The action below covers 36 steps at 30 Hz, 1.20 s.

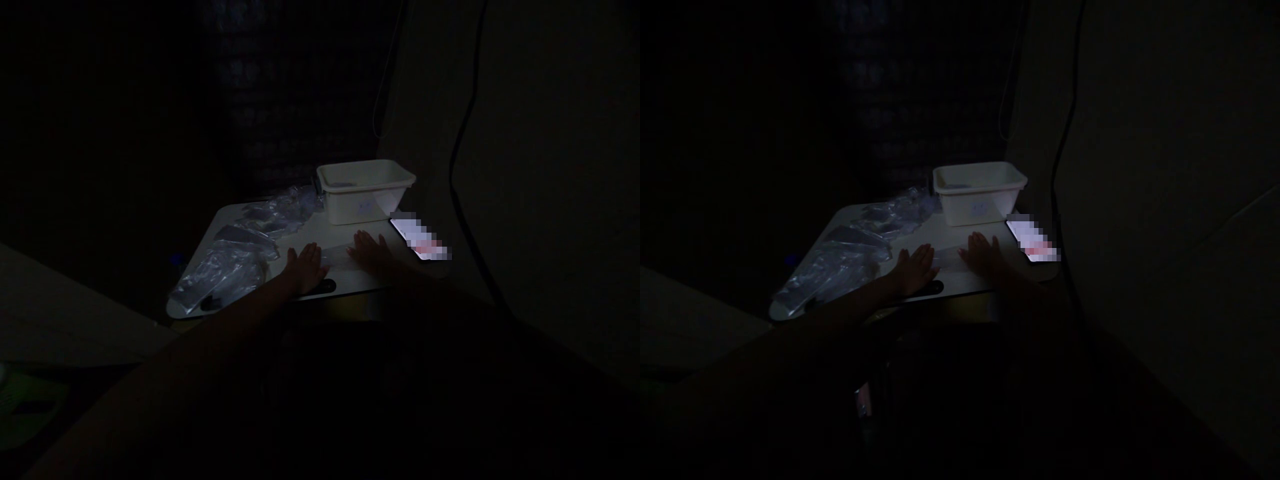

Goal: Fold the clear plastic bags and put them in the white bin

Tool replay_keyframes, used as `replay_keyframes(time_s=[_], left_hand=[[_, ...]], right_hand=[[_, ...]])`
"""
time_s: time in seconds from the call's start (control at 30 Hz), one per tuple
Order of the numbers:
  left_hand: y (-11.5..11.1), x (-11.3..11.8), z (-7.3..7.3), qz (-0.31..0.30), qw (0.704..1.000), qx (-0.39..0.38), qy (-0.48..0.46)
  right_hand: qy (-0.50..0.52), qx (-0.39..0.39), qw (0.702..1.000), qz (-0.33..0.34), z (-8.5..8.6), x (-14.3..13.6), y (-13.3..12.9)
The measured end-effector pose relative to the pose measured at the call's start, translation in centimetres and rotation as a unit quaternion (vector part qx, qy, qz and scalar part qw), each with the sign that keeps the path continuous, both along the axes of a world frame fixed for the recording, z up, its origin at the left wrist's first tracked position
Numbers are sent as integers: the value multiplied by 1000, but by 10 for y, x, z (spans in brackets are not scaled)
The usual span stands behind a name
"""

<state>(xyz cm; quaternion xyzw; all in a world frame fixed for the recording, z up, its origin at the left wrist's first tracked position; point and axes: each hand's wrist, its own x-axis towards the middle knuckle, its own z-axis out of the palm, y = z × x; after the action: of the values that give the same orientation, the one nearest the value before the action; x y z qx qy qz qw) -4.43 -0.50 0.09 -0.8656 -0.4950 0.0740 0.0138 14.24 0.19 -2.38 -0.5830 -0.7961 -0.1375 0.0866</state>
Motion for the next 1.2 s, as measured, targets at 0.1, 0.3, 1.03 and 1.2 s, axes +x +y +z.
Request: replay_keyframes(time_s=[0.1, 0.3, 1.03, 1.2], left_hand=[[0, 0, 1, 1, 1000, -2, -1], [0, 0, 1, -3, 1000, -2, -3], [1, -1, 1, -10, 1000, -9, -2], [2, -4, 6, -22, 1000, -15, 3]], right_hand=[[-2, 5, 1000, -1, -3, 3, 2], [4, 33, 999, 7, -12, 7, 7], [41, -79, 994, -62, 26, 0, 22], [57, -93, 990, -92, 30, -13, 33]])
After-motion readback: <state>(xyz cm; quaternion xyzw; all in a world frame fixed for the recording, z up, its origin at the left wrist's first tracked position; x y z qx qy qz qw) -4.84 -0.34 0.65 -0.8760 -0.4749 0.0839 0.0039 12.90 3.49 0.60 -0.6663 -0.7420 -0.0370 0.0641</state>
